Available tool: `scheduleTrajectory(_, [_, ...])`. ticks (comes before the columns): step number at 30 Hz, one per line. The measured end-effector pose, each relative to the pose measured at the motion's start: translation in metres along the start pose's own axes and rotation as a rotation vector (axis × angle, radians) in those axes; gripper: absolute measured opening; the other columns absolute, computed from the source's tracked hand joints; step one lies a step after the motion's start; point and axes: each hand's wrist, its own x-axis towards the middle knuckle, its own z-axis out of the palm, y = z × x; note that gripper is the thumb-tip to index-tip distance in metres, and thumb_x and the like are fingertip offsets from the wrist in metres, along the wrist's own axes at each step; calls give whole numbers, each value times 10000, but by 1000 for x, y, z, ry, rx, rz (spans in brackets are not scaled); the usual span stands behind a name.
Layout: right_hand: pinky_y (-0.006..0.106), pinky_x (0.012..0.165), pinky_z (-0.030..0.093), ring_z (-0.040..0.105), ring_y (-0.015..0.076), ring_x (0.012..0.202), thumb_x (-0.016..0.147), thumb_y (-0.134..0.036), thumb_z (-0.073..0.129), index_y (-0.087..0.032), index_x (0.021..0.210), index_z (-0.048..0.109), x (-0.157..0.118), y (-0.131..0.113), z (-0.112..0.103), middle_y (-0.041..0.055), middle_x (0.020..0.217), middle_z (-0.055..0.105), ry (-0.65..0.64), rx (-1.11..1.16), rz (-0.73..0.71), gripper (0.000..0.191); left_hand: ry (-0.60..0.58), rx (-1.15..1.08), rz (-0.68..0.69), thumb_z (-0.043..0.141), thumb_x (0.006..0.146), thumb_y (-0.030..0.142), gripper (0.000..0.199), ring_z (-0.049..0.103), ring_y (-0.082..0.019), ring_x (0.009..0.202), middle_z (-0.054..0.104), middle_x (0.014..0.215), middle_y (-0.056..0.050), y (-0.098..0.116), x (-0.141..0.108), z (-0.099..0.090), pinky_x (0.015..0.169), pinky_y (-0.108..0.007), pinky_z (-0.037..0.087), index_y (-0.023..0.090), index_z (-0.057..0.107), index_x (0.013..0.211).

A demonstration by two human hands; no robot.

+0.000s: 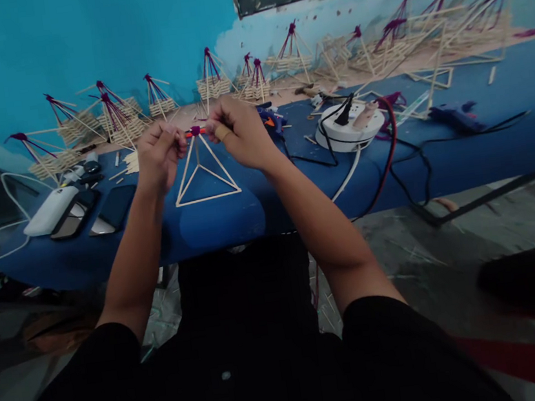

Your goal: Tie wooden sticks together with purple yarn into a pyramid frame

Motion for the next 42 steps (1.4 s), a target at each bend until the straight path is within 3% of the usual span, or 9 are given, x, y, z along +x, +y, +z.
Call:
scheduleTrajectory(4, [417,852,663,719,196,840,921,-478,898,-252,944,732,-7,5,7,25,900,754,25,95,37,282,15,-108,-12,754,1085,257,347,660,-80,691,689,741,17,-7,-11,4,716,-214,558,187,666,757])
scheduleTrajectory(9, [399,833,655,739,206,895,908,-415,865,-240,953,795,-11,-1,16,38,952,778,153,81,59,194,88,-130,-4,873,963,213,159,791,-107,840,782,825,21,-14,-14,2,846,-225,628,205,745,868])
scheduleTrajectory(13, [387,834,661,744,210,905,938,-452,831,-253,947,799,-13,-6,24,30,939,785,237,18,87,202,154,-33,-46,959,870,281,243,848,-192,1055,842,931,-15,-14,-13,2,970,-296,669,225,739,957])
scheduleTrajectory(17, [403,888,672,765,230,962,968,-488,804,-263,955,802,-9,-7,28,33,967,801,284,-41,64,225,140,-43,-43,972,852,287,293,851,-200,1121,859,999,-27,-13,-6,1,1008,-300,670,234,716,983])
scheduleTrajectory(23, [464,983,679,778,263,987,957,-469,822,-276,951,805,1,-6,28,45,974,816,275,-86,49,194,104,-46,-117,970,845,287,293,865,-197,1011,871,987,-26,-15,13,-4,886,-272,692,236,734,1010])
scheduleTrajectory(29, [430,996,670,789,229,983,959,-379,832,-263,991,792,7,-2,31,29,981,804,226,-44,47,127,39,-9,-149,934,836,163,239,845,-158,889,878,962,-16,-3,20,1,777,-229,664,220,727,943])
scheduleTrajectory(36, [443,968,680,809,248,964,879,-464,953,-296,1249,701,10,2,26,18,935,817,243,13,104,478,-49,80,-198,927,794,78,314,810,-154,759,828,803,4,22,29,-1,699,-237,616,207,681,942])
scheduleTrajectory(42, [473,907,699,801,255,958,916,-528,895,-281,1079,693,7,4,32,29,951,808,248,34,93,358,-50,161,-203,962,770,129,294,715,-123,624,756,697,14,23,21,-5,515,-198,444,212,683,814])
